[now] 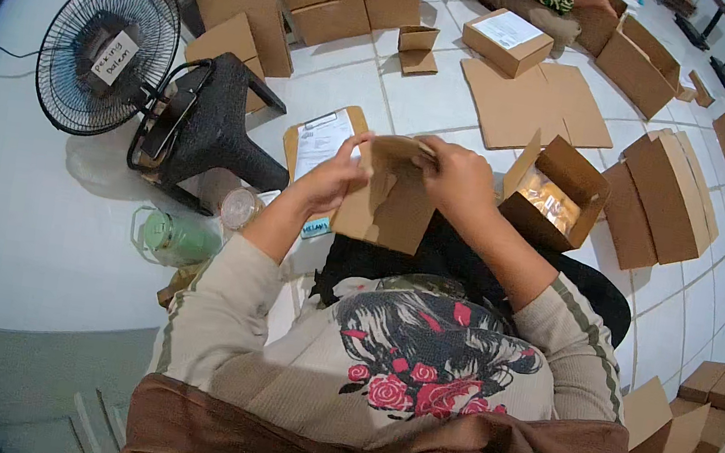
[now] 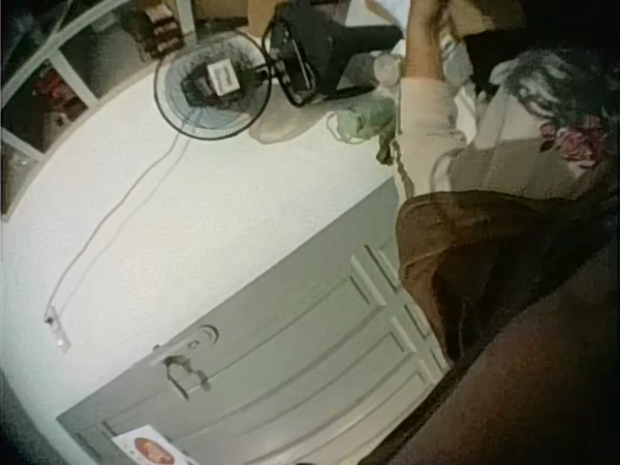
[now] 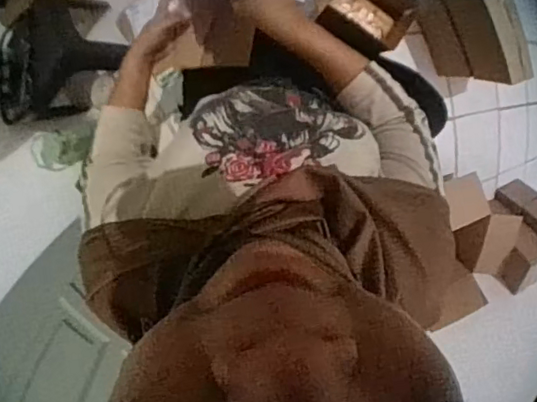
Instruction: Packaging snacks into cardboard boxes, sealing them with tape, and placing them into a bag.
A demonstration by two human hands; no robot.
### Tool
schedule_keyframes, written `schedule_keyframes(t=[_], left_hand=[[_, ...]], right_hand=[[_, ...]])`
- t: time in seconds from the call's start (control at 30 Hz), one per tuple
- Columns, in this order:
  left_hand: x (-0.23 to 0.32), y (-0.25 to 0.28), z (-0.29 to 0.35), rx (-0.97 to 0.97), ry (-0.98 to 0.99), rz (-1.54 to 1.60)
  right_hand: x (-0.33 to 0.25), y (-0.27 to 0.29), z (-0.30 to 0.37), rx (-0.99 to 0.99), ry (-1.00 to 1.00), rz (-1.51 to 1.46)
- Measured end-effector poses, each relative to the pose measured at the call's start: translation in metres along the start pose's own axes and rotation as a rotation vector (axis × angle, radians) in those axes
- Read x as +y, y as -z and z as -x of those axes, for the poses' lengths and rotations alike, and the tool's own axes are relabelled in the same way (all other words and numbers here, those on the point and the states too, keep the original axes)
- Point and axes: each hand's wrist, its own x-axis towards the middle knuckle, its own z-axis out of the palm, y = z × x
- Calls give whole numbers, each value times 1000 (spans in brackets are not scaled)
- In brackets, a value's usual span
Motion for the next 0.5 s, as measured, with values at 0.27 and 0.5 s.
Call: schedule_keyframes(t=[0.27,0.5], left_hand=[[-46,-32,26,148,-68,128],[-43,-62,6,-108,-98,511]], right_hand=[[-11,-48,49,-184,129,17],[2,-61,58,-42,201,384]])
